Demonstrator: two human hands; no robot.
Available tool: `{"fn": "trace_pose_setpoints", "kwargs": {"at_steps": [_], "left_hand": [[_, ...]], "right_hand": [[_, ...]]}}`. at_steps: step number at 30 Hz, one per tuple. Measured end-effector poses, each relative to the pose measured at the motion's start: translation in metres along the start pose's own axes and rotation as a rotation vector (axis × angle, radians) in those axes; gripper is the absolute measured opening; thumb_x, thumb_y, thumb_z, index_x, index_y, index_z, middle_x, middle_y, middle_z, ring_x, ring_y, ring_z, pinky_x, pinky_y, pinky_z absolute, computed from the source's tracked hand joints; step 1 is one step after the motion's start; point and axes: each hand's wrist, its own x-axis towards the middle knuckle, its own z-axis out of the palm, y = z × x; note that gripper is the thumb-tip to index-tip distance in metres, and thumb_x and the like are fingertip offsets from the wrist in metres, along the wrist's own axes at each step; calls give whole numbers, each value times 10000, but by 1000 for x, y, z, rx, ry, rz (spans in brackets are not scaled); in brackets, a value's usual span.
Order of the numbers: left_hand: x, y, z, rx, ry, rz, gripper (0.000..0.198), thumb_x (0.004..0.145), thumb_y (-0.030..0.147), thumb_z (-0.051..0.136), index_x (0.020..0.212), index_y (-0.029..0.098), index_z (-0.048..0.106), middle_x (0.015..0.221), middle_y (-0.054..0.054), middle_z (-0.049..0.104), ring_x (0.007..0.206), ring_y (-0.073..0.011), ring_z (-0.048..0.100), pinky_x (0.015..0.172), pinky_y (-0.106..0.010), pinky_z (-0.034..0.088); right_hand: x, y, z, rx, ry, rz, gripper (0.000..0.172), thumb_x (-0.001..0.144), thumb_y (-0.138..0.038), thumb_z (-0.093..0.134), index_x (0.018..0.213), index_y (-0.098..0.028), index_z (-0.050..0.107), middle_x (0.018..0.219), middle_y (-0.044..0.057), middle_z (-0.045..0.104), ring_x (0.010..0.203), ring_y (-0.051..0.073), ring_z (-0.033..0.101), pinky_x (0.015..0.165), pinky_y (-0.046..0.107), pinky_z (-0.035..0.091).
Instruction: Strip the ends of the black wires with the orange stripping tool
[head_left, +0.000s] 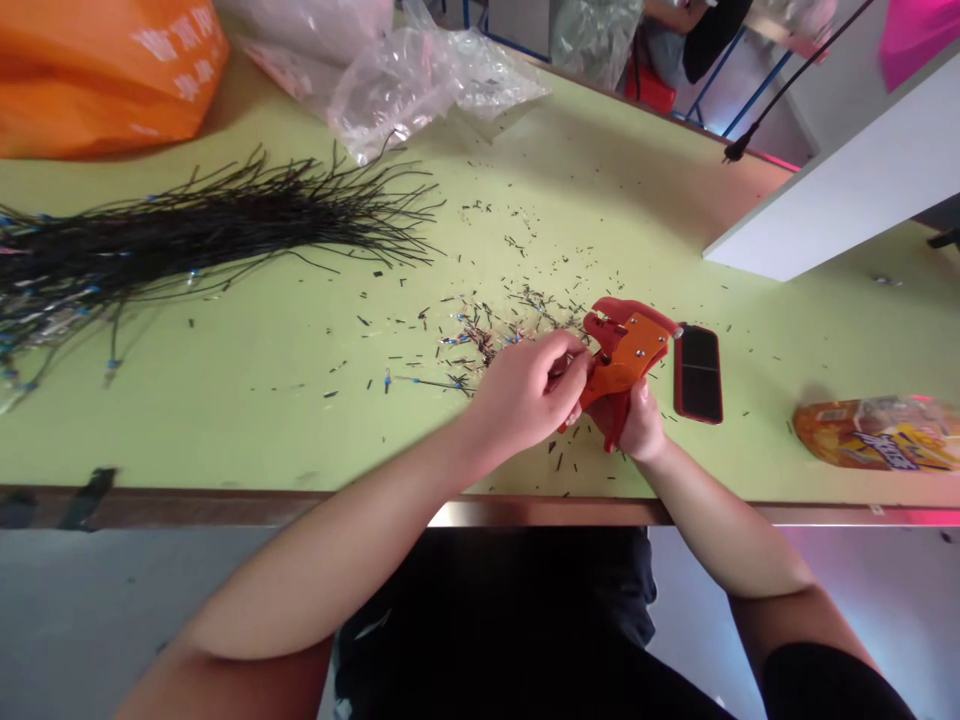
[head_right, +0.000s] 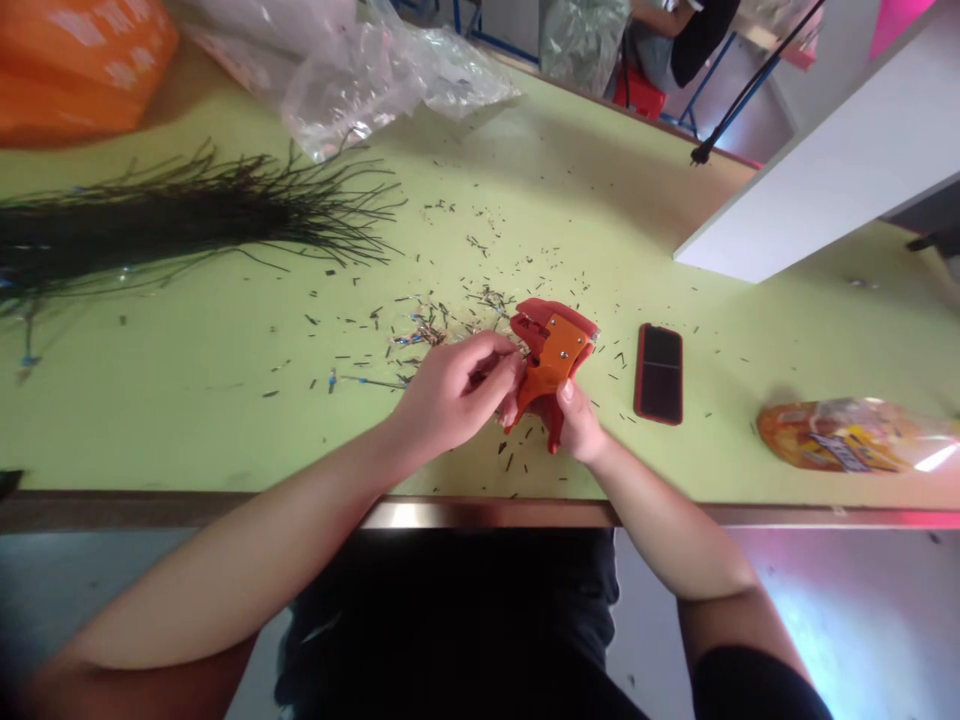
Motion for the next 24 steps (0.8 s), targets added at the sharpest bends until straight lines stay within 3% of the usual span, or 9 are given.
{"fn": "trace_pose_setpoints", "kwargs": {"at_steps": [7, 10, 15, 20, 24], "left_hand": [[2, 3, -4, -173, -92, -97, 215, 1037, 274, 515, 861, 229, 628, 592, 26, 702, 525, -130, 682, 548, -264, 550], [3, 4, -4, -219, -109, -132, 249, 1028, 267, 513, 811, 226, 626, 585, 23, 682, 531, -130, 660, 555, -269, 540], [4, 5, -5, -189, -57, -130, 310, 1027, 287, 523, 734, 227, 604, 591, 25, 635, 511, -113, 567, 490, -251, 456], [7, 3, -8, -109, 18, -106, 248, 997, 296, 559, 780, 214, 645, 631, 25, 640, 531, -113, 542, 470, -239, 401], [7, 0, -8, -119, 33, -124, 186, 993, 287, 553, 900, 210, 695, 734, 11, 709, 533, -103, 529, 466, -234, 385]], "right_hand": [[3, -9, 6, -28, -29, 65, 929, 752, -1078, 379, 992, -243, 709, 838, 124, 658, 1030, 375, 715, 770, 512, 670], [2, -9, 3, -22, -59, 65, 922, 761, -1070, 401, 991, -236, 718, 843, 121, 661, 1014, 369, 721, 770, 501, 666], [0, -4, -3, 29, -123, -43, 706, 925, -879, 530, 1162, -247, 738, 980, 119, 722, 990, 317, 740, 826, 476, 671], [4, -8, -2, -12, 29, -24, 314, 956, -475, 809, 1202, -286, 761, 1092, 58, 780, 1065, 260, 763, 992, 456, 652], [9, -13, 0, 37, 62, 31, 303, 957, -431, 814, 1220, -287, 763, 1196, 54, 793, 1158, 268, 758, 1055, 492, 636]]}}
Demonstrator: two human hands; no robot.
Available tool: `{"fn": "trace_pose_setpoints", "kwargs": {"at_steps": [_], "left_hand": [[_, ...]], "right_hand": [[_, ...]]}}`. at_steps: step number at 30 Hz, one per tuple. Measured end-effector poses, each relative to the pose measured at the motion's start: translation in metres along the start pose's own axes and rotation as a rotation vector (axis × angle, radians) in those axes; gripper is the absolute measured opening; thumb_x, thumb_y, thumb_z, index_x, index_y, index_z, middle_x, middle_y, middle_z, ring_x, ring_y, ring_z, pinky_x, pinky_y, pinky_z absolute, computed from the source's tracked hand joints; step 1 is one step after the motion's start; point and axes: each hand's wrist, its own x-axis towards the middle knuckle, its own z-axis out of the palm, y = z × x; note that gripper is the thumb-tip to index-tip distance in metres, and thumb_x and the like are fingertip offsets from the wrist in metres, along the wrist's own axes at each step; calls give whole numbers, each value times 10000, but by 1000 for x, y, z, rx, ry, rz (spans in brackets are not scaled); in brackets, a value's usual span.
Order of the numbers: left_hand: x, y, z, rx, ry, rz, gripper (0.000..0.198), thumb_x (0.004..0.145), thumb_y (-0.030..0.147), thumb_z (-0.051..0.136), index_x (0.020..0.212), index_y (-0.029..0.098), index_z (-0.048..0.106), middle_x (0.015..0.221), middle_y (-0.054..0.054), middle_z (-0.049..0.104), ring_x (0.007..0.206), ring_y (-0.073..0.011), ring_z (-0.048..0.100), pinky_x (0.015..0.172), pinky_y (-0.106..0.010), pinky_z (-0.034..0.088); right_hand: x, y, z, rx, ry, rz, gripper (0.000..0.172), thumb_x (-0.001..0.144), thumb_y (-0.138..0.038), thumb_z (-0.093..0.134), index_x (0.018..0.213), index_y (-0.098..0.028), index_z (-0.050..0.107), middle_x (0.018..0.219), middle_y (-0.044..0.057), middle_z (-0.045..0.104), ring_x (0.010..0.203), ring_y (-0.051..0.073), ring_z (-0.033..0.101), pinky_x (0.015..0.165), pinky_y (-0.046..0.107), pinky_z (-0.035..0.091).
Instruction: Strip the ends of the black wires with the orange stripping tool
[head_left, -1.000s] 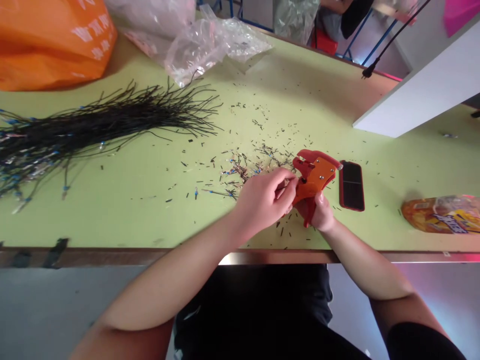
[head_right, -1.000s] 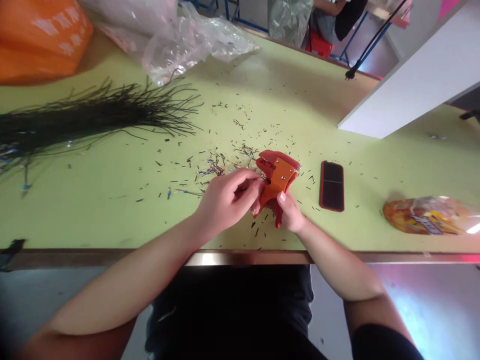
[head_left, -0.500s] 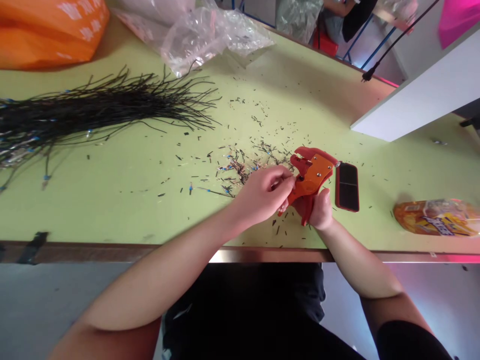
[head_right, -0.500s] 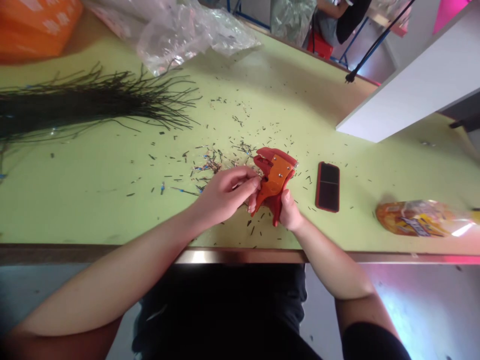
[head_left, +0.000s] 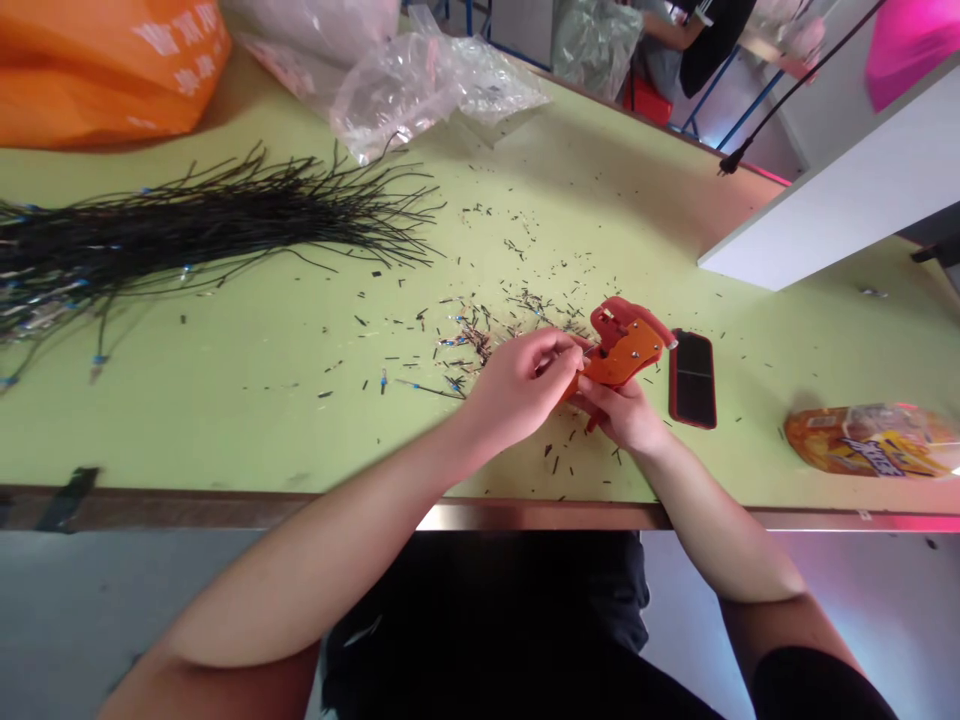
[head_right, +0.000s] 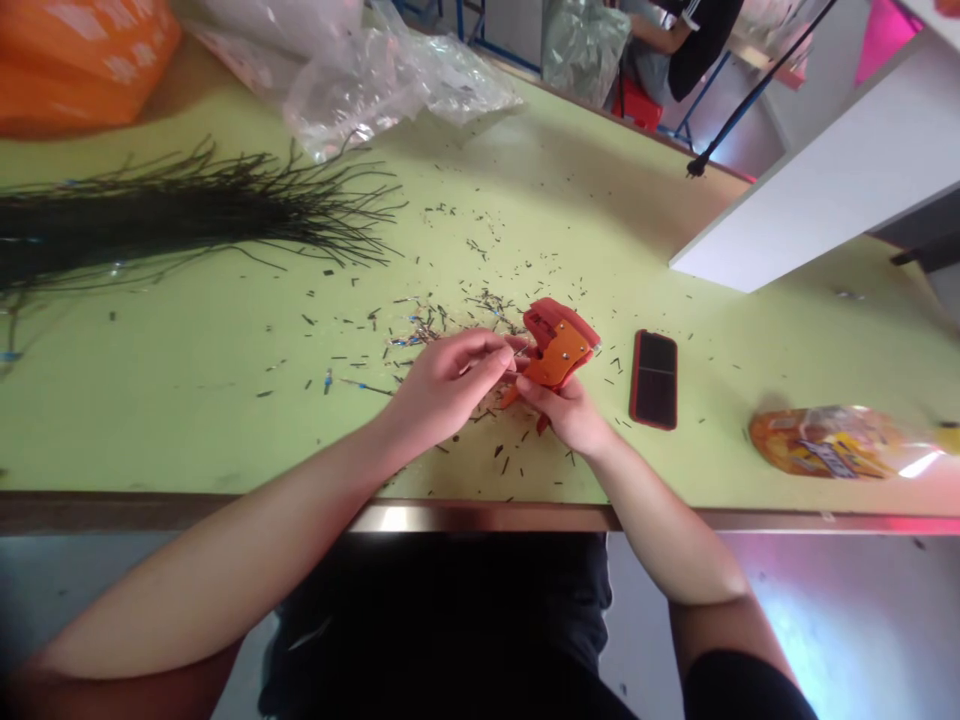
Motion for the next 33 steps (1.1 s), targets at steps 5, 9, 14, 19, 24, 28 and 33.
{"fn": "trace_pose_setpoints", "kwargs": {"at_steps": [5, 9, 14, 19, 24, 28, 33], "left_hand": [[-2, 1, 4, 22, -41, -40, 205, 1006, 318, 563, 870, 209, 671, 607, 45, 572, 509, -96, 469, 461, -227, 323], [-2, 4, 5, -30, -44, -56, 198, 998, 295, 555, 848, 204, 647, 619, 45, 580, 516, -91, 469, 490, -219, 354], [-3, 1, 4, -10, -43, -54, 208, 1004, 330, 566, 856, 208, 646, 592, 48, 543, 508, -99, 457, 486, -224, 355], [-4, 0, 4, -5, -59, -41, 219, 1007, 347, 562, 862, 207, 649, 657, 15, 625, 564, -111, 539, 517, -225, 408], [-4, -2, 4, -18, -49, -3, 239, 995, 383, 572, 868, 200, 657, 771, -29, 700, 696, -137, 634, 601, -237, 465], [-2, -4, 4, -49, -58, 2, 254, 1000, 405, 588, 857, 205, 651, 717, 2, 641, 611, -114, 540, 559, -238, 407], [-1, -4, 5, -102, -54, -19, 249, 996, 386, 584, 830, 205, 625, 681, 18, 583, 607, -109, 499, 557, -240, 388]], "right_hand": [[-1, -4, 4, 28, 84, 19, 444, 947, -447, 804, 1351, -293, 704, 1136, 57, 791, 1087, 262, 774, 958, 455, 677], [-3, -1, 7, 103, 159, -34, 398, 966, -547, 761, 1251, -274, 713, 797, 1, 715, 777, 229, 752, 753, 413, 689], [-4, -8, 8, 154, 134, -89, 395, 953, -607, 747, 837, -242, 650, 596, -46, 550, 559, 173, 610, 677, 401, 668], [-5, -14, 6, 174, 91, -61, 432, 909, -646, 773, 862, -236, 645, 681, -8, 633, 680, 207, 696, 735, 429, 689], [-2, -7, 1, 210, 43, -10, 400, 906, -593, 803, 1060, -237, 709, 906, 51, 758, 939, 266, 790, 829, 459, 707], [-3, -1, 1, 168, 34, -21, 357, 942, -544, 794, 1103, -233, 727, 980, 57, 781, 987, 268, 797, 892, 484, 707], [-5, 3, 2, 43, -11, -92, 319, 976, -543, 757, 1077, -240, 740, 1039, 65, 784, 1080, 268, 776, 999, 477, 677]]}}
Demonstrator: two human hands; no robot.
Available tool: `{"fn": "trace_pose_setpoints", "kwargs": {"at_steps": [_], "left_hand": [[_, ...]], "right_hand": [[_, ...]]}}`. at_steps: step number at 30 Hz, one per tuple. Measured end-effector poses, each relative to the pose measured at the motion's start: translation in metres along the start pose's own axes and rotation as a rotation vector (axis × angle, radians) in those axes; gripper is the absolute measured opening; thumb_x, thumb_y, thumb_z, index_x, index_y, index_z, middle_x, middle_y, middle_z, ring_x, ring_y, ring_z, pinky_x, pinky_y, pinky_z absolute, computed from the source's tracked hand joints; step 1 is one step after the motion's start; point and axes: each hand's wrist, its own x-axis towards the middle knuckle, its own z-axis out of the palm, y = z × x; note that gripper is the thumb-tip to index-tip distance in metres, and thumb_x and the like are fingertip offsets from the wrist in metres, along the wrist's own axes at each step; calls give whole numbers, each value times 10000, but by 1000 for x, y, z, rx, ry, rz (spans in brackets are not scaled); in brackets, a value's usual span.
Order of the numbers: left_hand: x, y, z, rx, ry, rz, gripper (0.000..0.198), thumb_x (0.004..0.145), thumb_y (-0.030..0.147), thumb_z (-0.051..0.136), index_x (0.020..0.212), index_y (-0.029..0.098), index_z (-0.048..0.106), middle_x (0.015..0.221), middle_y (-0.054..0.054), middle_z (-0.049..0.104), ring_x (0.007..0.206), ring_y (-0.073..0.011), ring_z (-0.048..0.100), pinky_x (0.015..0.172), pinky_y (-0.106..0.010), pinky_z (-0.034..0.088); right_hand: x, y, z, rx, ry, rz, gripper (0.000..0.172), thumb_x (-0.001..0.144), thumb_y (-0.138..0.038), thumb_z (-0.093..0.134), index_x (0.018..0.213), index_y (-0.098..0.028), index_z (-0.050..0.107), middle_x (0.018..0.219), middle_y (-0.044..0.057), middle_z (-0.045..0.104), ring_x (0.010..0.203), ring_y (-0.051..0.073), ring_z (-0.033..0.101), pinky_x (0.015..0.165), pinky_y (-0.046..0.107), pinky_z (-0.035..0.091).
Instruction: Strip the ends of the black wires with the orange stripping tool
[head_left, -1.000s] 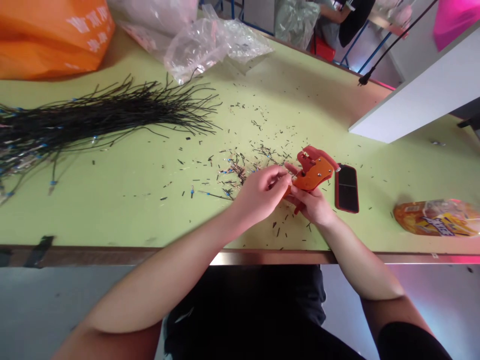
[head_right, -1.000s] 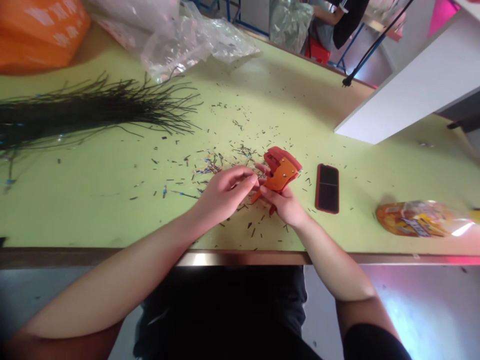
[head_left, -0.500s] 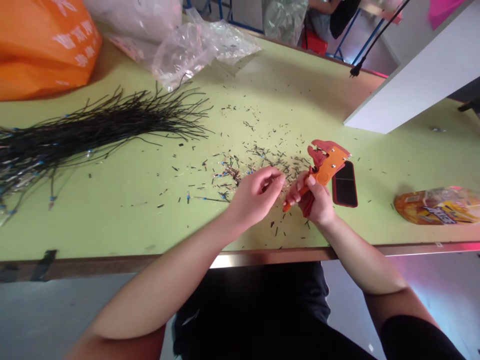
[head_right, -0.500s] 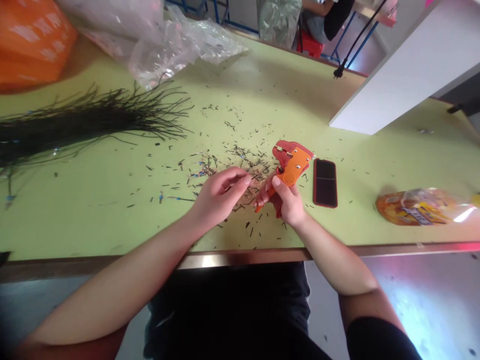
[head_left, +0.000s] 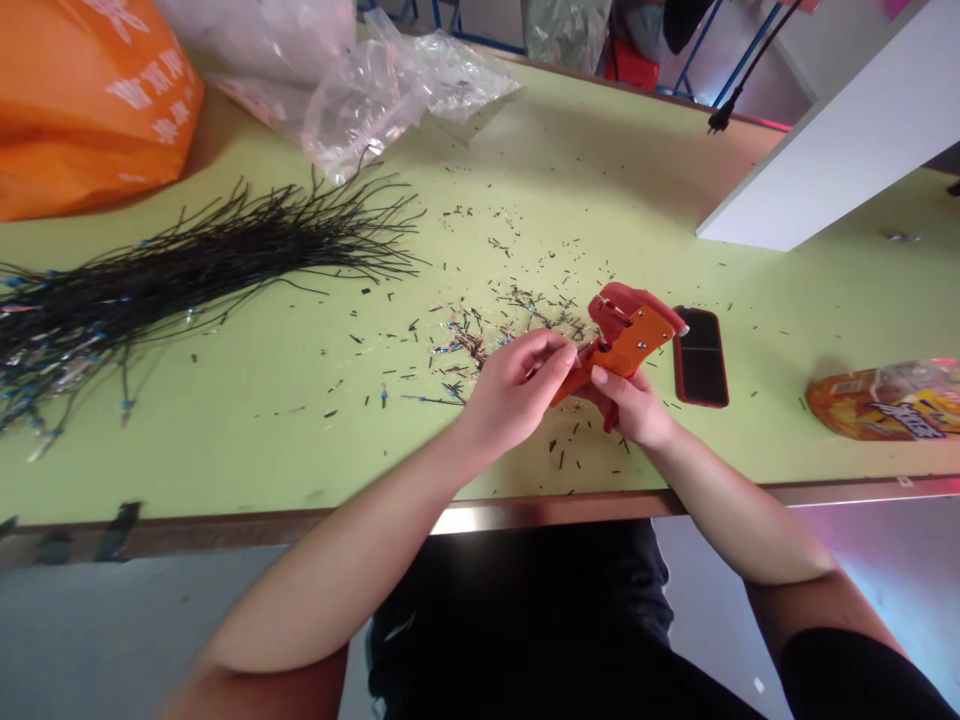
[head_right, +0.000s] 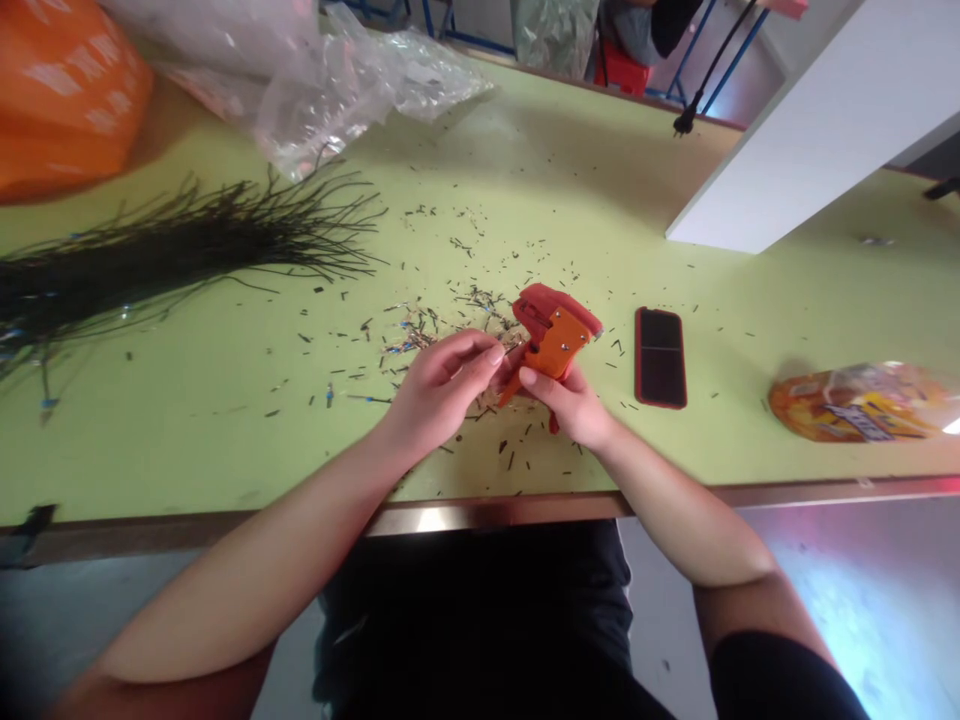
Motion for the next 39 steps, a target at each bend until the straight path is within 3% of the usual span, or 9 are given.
{"fn": "trace_pose_setpoints", "kwargs": {"at_steps": [14, 21, 24, 28, 39], "left_hand": [[-2, 0, 5, 15, -47, -86, 214, 975, 371, 597, 858, 201, 649, 684, 12, 640, 601, -113, 565, 543, -236, 413], [-3, -1, 6, 32, -55, -116, 206, 977, 369, 580, 869, 212, 660, 646, 12, 636, 559, -124, 558, 505, -244, 405], [-3, 0, 6, 15, -19, -86, 190, 971, 340, 593, 839, 215, 648, 628, 21, 624, 540, -114, 548, 491, -236, 393], [-2, 3, 7, -50, 10, -80, 219, 986, 304, 575, 784, 221, 595, 605, 29, 616, 518, -102, 541, 476, -224, 393], [-4, -4, 8, 61, -22, -68, 245, 1014, 362, 568, 828, 219, 643, 675, 4, 658, 575, -126, 593, 509, -257, 417]], "right_hand": [[-3, 8, -1, -56, 81, 65, 544, 900, -763, 717, 1036, -236, 711, 909, 66, 787, 993, 288, 810, 866, 464, 715], [-5, 7, 5, -115, 186, 25, 553, 868, -800, 717, 943, -253, 687, 749, 37, 725, 881, 292, 802, 768, 464, 721], [-5, 4, 8, -110, 204, 18, 565, 861, -827, 694, 961, -271, 689, 793, 64, 725, 973, 330, 788, 797, 513, 719], [-5, -1, 9, -108, 130, 57, 598, 857, -874, 629, 927, -286, 704, 874, 107, 728, 1113, 373, 752, 864, 559, 706], [-6, 3, 13, -127, 247, 47, 606, 837, -861, 666, 1043, -291, 690, 870, 92, 738, 1042, 359, 771, 786, 516, 702]]}}
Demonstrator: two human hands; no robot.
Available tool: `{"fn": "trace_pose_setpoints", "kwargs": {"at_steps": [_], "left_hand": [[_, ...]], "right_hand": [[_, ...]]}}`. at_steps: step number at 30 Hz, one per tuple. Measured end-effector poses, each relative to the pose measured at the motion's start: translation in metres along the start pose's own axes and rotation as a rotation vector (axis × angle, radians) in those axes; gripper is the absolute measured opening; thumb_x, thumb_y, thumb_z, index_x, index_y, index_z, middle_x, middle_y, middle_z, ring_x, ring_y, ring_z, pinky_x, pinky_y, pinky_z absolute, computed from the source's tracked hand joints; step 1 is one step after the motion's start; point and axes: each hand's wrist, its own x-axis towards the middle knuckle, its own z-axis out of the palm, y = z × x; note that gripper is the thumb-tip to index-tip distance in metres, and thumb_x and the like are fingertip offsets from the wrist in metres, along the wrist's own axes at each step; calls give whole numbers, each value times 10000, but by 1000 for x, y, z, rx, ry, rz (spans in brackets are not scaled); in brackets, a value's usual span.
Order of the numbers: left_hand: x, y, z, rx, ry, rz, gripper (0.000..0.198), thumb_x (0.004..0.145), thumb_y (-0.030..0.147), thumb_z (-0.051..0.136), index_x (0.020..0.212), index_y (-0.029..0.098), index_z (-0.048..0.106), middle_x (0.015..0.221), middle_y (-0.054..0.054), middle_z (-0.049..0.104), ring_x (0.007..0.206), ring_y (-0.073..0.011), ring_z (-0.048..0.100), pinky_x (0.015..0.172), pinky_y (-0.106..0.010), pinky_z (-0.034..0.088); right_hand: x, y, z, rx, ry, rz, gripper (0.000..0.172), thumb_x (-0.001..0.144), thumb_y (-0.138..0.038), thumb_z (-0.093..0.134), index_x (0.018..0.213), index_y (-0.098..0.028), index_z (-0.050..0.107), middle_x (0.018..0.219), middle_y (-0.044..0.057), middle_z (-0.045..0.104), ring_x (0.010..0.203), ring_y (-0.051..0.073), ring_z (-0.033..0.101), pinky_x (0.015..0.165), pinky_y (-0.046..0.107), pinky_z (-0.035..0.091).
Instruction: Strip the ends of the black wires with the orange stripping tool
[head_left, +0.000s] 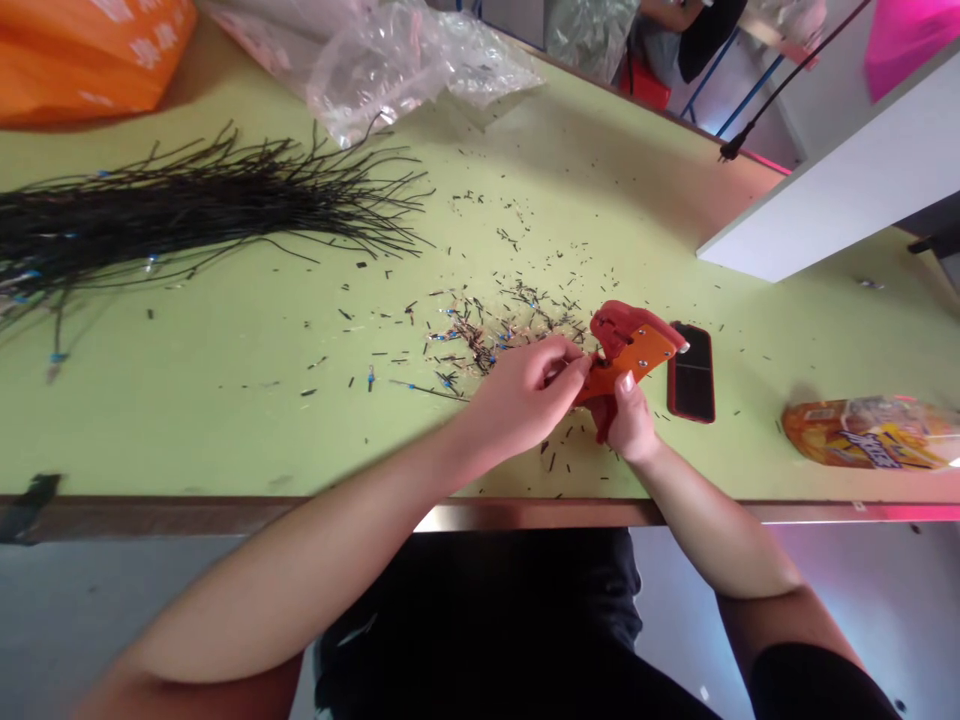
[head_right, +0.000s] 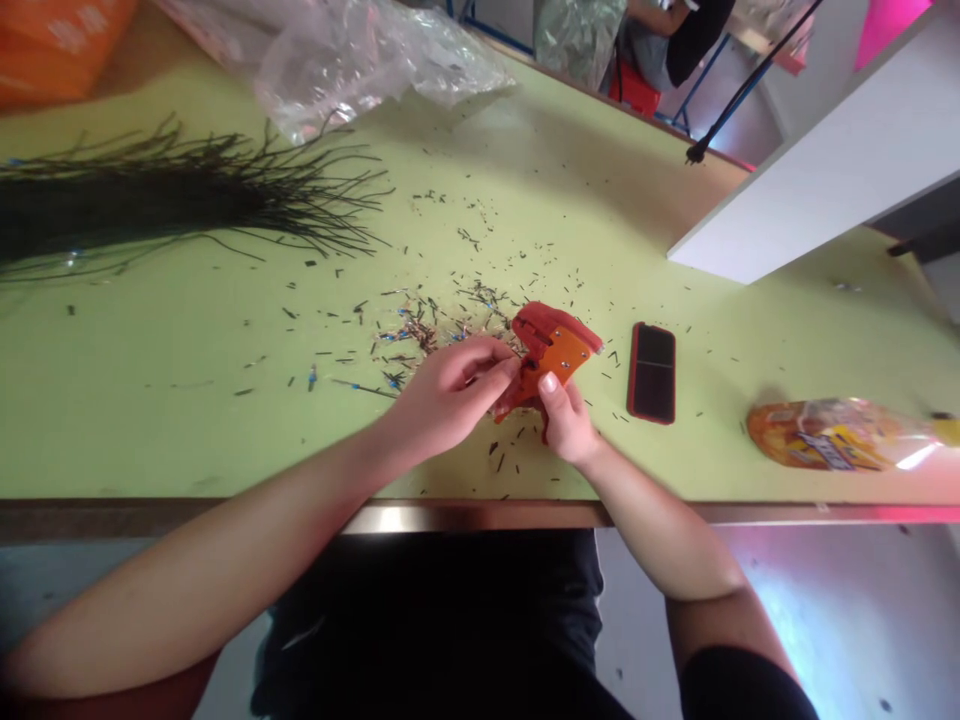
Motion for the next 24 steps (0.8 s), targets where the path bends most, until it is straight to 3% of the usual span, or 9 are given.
{"fn": "trace_pose_setpoints", "kwargs": {"at_steps": [8, 14, 19, 24], "left_hand": [[-1, 0, 1, -10, -29, 2, 270, 1018, 348, 557, 786, 224, 616, 672, -2, 658, 618, -137, 632, 556, -259, 478], [-1, 2, 0, -20, -37, 22, 277, 1021, 338, 544, 784, 220, 626, 666, -7, 680, 600, -133, 644, 533, -248, 483], [-1, 4, 0, -34, -52, 9, 276, 1018, 338, 542, 784, 219, 625, 647, -5, 676, 587, -134, 658, 526, -244, 495], [0, 6, 0, -42, -58, -15, 273, 1014, 341, 542, 783, 218, 622, 664, -7, 704, 595, -139, 686, 539, -242, 521]], "right_hand": [[1, 3, -2, -24, 11, -36, 568, 889, -846, 626, 970, -284, 659, 768, 62, 687, 911, 323, 773, 727, 482, 700], [2, 3, -1, -74, -31, 2, 652, 890, -908, 541, 824, -270, 654, 644, 38, 630, 760, 278, 749, 616, 422, 672], [3, 3, 3, -32, -76, 29, 675, 896, -926, 495, 778, -282, 659, 613, 42, 616, 770, 292, 757, 634, 440, 677], [4, 3, 6, -28, -104, 39, 724, 919, -934, 413, 633, -285, 559, 548, 37, 547, 714, 272, 727, 604, 410, 655]]}}
